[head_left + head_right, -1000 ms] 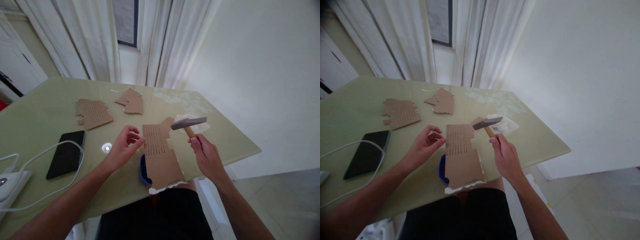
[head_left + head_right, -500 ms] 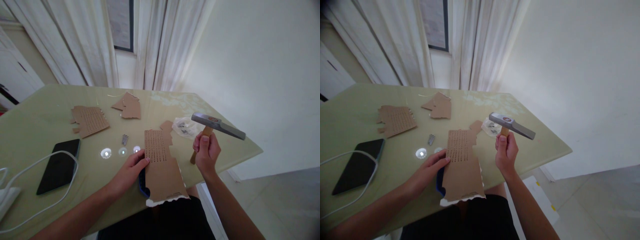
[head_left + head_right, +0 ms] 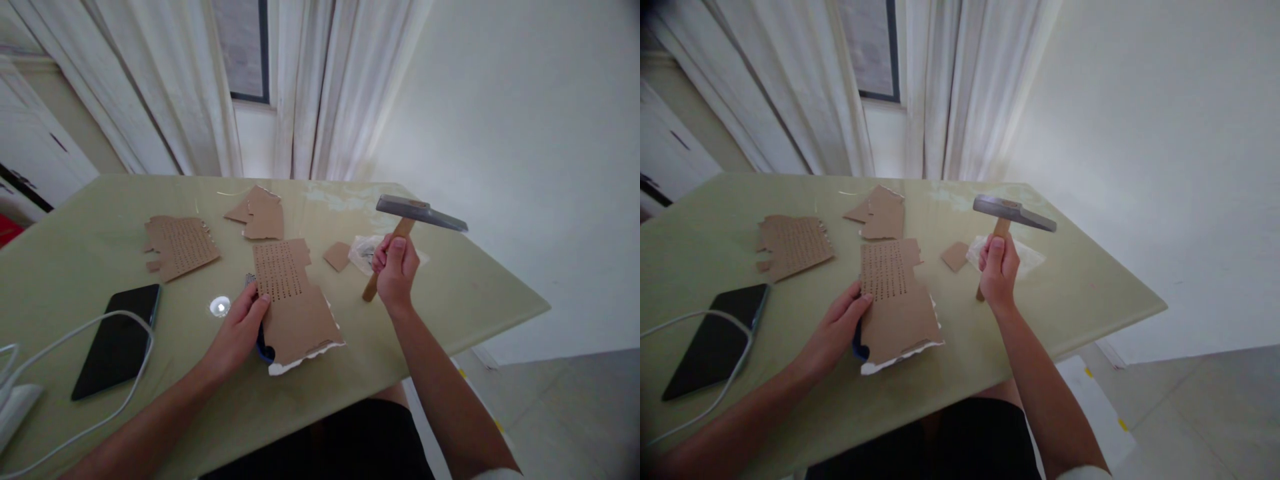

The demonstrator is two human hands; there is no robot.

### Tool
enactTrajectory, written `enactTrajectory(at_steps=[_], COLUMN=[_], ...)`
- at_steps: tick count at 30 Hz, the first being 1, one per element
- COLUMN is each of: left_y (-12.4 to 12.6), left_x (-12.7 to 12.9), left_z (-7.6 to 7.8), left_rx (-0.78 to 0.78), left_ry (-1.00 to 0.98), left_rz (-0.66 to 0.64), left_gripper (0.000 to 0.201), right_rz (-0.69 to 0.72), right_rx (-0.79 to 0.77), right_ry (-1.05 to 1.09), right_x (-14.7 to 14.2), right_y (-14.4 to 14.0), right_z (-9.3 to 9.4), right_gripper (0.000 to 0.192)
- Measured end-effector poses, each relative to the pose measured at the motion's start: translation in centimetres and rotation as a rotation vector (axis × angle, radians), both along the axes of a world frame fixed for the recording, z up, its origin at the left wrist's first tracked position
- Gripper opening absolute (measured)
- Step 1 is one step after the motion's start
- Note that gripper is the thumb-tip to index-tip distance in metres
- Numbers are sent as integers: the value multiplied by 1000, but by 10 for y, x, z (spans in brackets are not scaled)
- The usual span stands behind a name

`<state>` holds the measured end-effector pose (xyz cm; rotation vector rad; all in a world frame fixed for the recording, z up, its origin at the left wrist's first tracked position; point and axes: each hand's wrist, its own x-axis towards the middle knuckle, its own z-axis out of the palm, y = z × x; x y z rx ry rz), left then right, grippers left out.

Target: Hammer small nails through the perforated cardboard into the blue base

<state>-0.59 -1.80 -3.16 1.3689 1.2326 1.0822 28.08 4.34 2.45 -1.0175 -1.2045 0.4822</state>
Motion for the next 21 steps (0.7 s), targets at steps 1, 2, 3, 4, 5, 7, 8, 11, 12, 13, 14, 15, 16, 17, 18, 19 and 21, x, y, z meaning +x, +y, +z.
enactTrajectory(at_steps=[1,2,3,4,5,7,8,11,12,13,14,15,16,17,18,19,21], left_y=[0,-2,-3,-4,-6,-7,-7,-8,-9,-10,-12,-13,-13,-13,-11,-7,4], left_x=[0,1,2,3,3,3,3,3,4,5,6,7,7,7,5,1,-10], left_z=[0,1,2,3,4,6,7,8,8,9,9,10,11,11,12,12,12], left_rx=[-6,-10,-12,-14,-17,-20,-19,-23,-26,-32,-39,-40,-33,-24,-14,-6,-5], left_ry=[-8,-13,-13,-10,-6,2,4,0,-4,-8,-8,-3,7,23,40,57,109], left_rz=[-4,-8,-16,-32,-52,-97,-115,-150,-159,-167,-173,-177,-180,-178,-175,-164,-119], left_gripper=[36,36,37,37,37,37,38,40,41,42,42,42,43,44,46,49,59], right_rz=[18,37,54,68,79,98,109,146,158,168,176,182,184,181,173,161,134], right_rx=[-23,-45,-63,-76,-83,-80,-73,-45,-36,-30,-22,-14,-4,3,10,15,24], right_ry=[-5,-10,-12,-11,-6,15,30,68,77,84,92,100,107,112,115,115,118], right_x=[0,0,0,0,0,0,0,0,1,1,2,3,3,4,5,6,7], right_y=[4,7,10,12,14,17,18,19,19,18,17,16,15,14,13,12,11], right_z=[1,1,2,2,2,2,1,0,0,-1,-1,-1,-2,-2,-2,-3,-3], right_gripper=[57,57,57,57,57,56,56,54,53,52,52,52,52,52,52,53,54])
